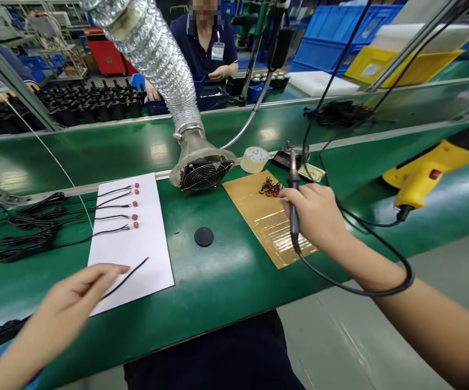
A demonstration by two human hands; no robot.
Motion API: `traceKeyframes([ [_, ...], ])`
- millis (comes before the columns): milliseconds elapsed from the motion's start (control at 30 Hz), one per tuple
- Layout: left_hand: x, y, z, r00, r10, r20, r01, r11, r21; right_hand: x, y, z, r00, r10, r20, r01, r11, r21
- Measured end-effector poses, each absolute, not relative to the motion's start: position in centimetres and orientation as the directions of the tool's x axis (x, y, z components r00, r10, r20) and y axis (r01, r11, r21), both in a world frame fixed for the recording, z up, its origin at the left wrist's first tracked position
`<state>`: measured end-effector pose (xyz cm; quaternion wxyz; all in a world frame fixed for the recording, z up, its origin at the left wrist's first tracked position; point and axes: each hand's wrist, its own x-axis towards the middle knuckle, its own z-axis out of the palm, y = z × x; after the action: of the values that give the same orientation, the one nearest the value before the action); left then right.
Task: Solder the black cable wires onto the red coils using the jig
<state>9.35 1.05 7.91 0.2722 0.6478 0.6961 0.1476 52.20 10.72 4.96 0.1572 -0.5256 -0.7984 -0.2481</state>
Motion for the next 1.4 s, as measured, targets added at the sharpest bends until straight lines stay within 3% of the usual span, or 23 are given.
traceKeyframes([
  [67,14.3,2.8,7.7,0.186,0.918,-0.351,0.783,0.078,0.617,55.5,12.2,3.6,-0.362,0.804,0.472,0.930,0.280,0.236],
  [167,19.8,5.3,7.2,0.268,0.874,-0.406,0.842,-0.008,0.539,58.8,14.3,2.1,-0.345,0.846,0.406,0.937,0.283,0.206],
  [500,20.6,4.7,4.7,0.175,0.882,-0.438,0.905,0.031,0.424,60.3,18.8,-0.6,-0.391,0.857,0.336,0.919,0.384,0.090],
  [833,20.5,4.2,4.4,0.090,0.923,-0.374,0.848,0.125,0.514,60.7,18.2,1.3,-0.395,0.856,0.333,0.912,0.408,0.033],
  [933,21.2,4.8,4.6,0.134,0.931,-0.341,0.809,0.096,0.580,59.0,15.3,3.6,-0.423,0.831,0.360,0.893,0.450,0.011],
  [1100,22.5,6.9,4.1,0.179,0.950,-0.256,0.757,0.034,0.653,51.0,10.6,5.8,-0.566,0.721,0.401,0.753,0.650,-0.106],
  [1400,23.0,8.0,2.4,0.221,0.958,-0.183,0.809,-0.075,0.582,40.1,10.3,0.5,-0.641,0.683,0.350,0.613,0.730,-0.303],
])
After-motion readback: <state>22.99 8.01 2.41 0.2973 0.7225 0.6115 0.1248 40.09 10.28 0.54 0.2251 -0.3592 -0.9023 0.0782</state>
